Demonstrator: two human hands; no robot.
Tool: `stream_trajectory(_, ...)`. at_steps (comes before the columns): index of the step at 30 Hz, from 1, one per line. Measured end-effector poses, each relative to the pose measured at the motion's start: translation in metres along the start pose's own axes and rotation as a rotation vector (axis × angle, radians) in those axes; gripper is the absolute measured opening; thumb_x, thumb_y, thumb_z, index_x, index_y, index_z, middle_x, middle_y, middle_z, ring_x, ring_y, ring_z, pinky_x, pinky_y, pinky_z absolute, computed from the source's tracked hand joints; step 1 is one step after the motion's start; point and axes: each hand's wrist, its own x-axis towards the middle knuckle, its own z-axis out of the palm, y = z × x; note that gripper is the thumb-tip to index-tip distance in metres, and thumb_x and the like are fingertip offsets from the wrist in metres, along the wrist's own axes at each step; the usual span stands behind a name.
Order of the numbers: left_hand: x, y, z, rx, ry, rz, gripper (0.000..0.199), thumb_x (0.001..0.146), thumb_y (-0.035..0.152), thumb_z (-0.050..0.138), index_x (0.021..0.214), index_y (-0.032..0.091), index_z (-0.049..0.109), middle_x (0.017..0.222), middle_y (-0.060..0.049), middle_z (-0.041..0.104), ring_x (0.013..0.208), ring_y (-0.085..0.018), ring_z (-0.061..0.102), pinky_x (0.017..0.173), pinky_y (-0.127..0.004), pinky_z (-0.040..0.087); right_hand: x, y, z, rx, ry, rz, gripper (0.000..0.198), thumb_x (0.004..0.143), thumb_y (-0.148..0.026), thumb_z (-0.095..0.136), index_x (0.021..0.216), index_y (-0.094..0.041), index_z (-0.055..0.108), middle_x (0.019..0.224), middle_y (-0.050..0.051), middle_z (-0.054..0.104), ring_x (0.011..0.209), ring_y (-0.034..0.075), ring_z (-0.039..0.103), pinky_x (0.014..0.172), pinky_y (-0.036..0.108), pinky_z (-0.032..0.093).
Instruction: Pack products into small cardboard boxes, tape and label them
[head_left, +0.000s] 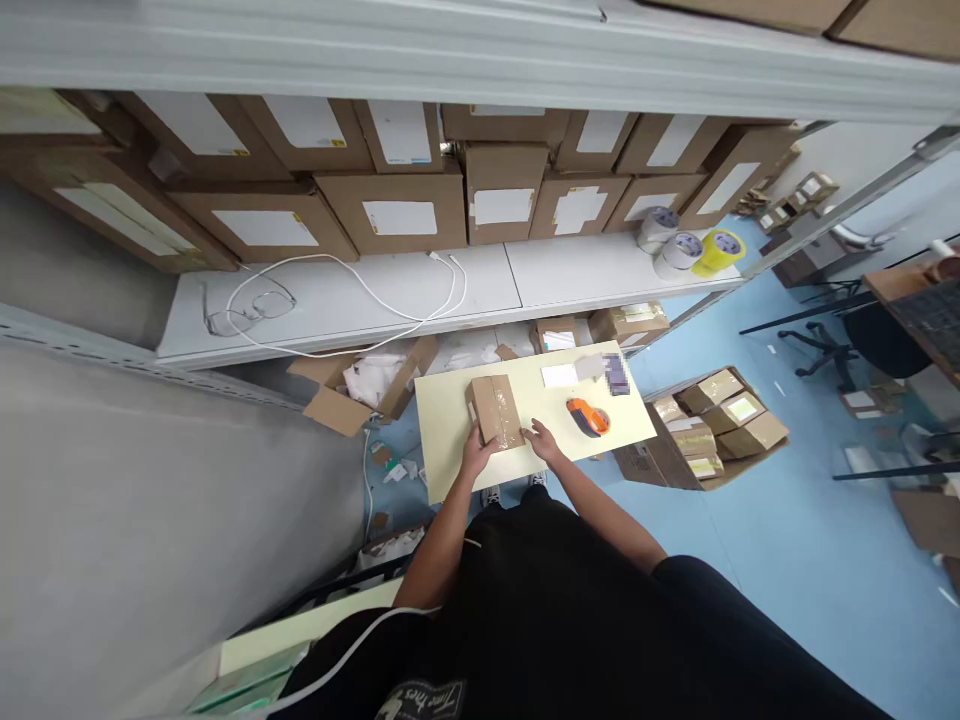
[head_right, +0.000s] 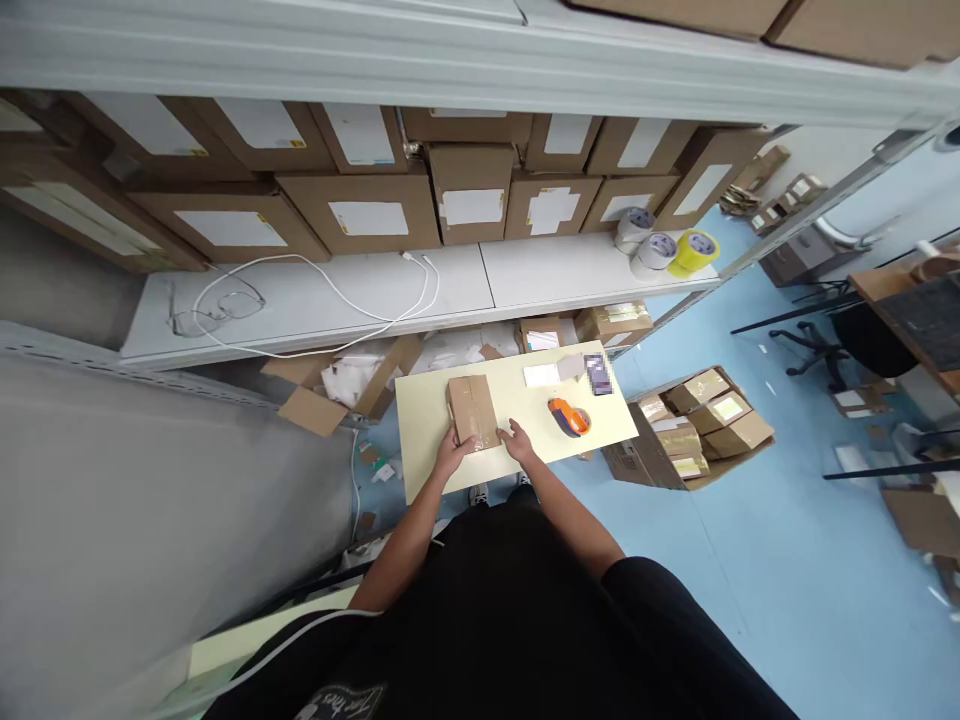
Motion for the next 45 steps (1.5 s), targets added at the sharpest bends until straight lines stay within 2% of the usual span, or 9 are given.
stream_trajectory(3,0.008,0.01,0.0,-0.058,-0.063,-0.026,0.085,0.077,0.057,0.079,0.149,0.017,0.054,0.138,-0.016,0.07,0.125,-0.034,0.068,0.112,-0.052,0.05,-0.001,-0.01,0.016,0.052,-0.076,-0.093,0.044,0.081,-0.048,0.068,0.117,-0.023,0.071,0.11,0.008,0.076,0.101,0.028,0.07,0.095,0.043,0.055)
stream_trajectory(6,0.016,0.023,0.005,-0.067,-0.125,-0.008,0.081,0.08,0.054,0.078,0.148,0.018,0.056,0.138,-0.015,0.07,0.129,-0.033,0.066,0.114,-0.053,0.049,-0.005,-0.019,0.011,0.102,0.028,-0.185,0.043,0.079,-0.045,0.07,0.117,-0.025,0.071,0.109,0.005,0.076,0.101,0.027,0.068,0.097,0.045,0.054)
stream_trajectory(13,0.027,0.091,0.06,-0.068,-0.359,0.111,0.085,0.089,0.047,0.075,0.163,0.023,0.04,0.157,-0.009,0.056,0.146,-0.031,0.052,0.124,-0.044,0.041,-0.038,-0.026,-0.064,0.432,0.224,-0.281,0.052,0.077,-0.046,0.078,0.125,-0.029,0.066,0.131,0.006,0.07,0.126,0.029,0.061,0.102,0.045,0.054)
stream_trajectory(20,0.013,0.153,0.192,0.091,-0.598,0.23,0.081,0.095,0.048,0.067,0.166,0.025,0.035,0.165,-0.007,0.047,0.152,-0.029,0.046,0.124,-0.04,0.042,-0.085,0.0,-0.173,0.652,0.507,-0.312,0.066,0.081,-0.057,0.076,0.137,-0.026,0.061,0.132,0.009,0.072,0.121,0.029,0.067,0.106,0.043,0.054)
stream_trajectory(29,-0.021,0.136,0.406,0.264,-1.0,0.108,0.078,0.096,0.049,0.064,0.164,0.021,0.039,0.157,-0.011,0.056,0.143,-0.029,0.057,0.121,-0.044,0.045,-0.116,0.112,-0.303,0.747,0.845,0.058,0.064,0.085,-0.051,0.065,0.14,-0.02,0.06,0.114,0.012,0.078,0.107,0.031,0.073,0.093,0.043,0.06)
stream_trajectory(34,-0.028,0.153,0.547,0.285,-1.139,0.181,0.081,0.099,0.039,0.058,0.17,0.023,0.022,0.163,-0.008,0.049,0.149,-0.027,0.049,0.124,-0.046,0.04,-0.119,0.149,-0.423,0.82,1.012,-0.05,0.071,0.085,-0.048,0.065,0.148,-0.019,0.053,0.138,0.015,0.069,0.129,0.031,0.065,0.109,0.046,0.053)
stream_trajectory(37,-0.021,0.179,0.62,0.284,-1.044,0.313,0.081,0.101,0.034,0.053,0.171,0.026,0.014,0.171,-0.006,0.035,0.162,-0.025,0.023,0.131,-0.043,0.028,-0.12,0.158,-0.5,0.757,1.168,-0.017,0.075,0.086,-0.049,0.064,0.154,-0.021,0.048,0.16,0.014,0.051,0.15,0.03,0.047,0.12,0.046,0.044)
stream_trajectory(40,-0.01,0.195,0.655,0.311,-0.954,0.394,0.078,0.103,0.036,0.049,0.171,0.027,0.013,0.174,-0.002,0.029,0.163,-0.023,0.019,0.132,-0.041,0.026,-0.12,0.165,-0.545,0.754,1.219,-0.025,0.079,0.087,-0.049,0.062,0.158,-0.02,0.043,0.166,0.015,0.043,0.153,0.03,0.043,0.124,0.047,0.039)
stream_trajectory(45,0.003,0.188,0.645,0.307,-0.926,0.349,0.067,0.1,0.045,0.056,0.162,0.024,0.043,0.164,-0.008,0.048,0.155,-0.028,0.04,0.125,-0.044,0.039,-0.111,0.17,-0.554,0.758,1.126,-0.149,0.077,0.086,-0.048,0.066,0.155,-0.02,0.048,0.157,0.016,0.054,0.146,0.03,0.052,0.121,0.048,0.043)
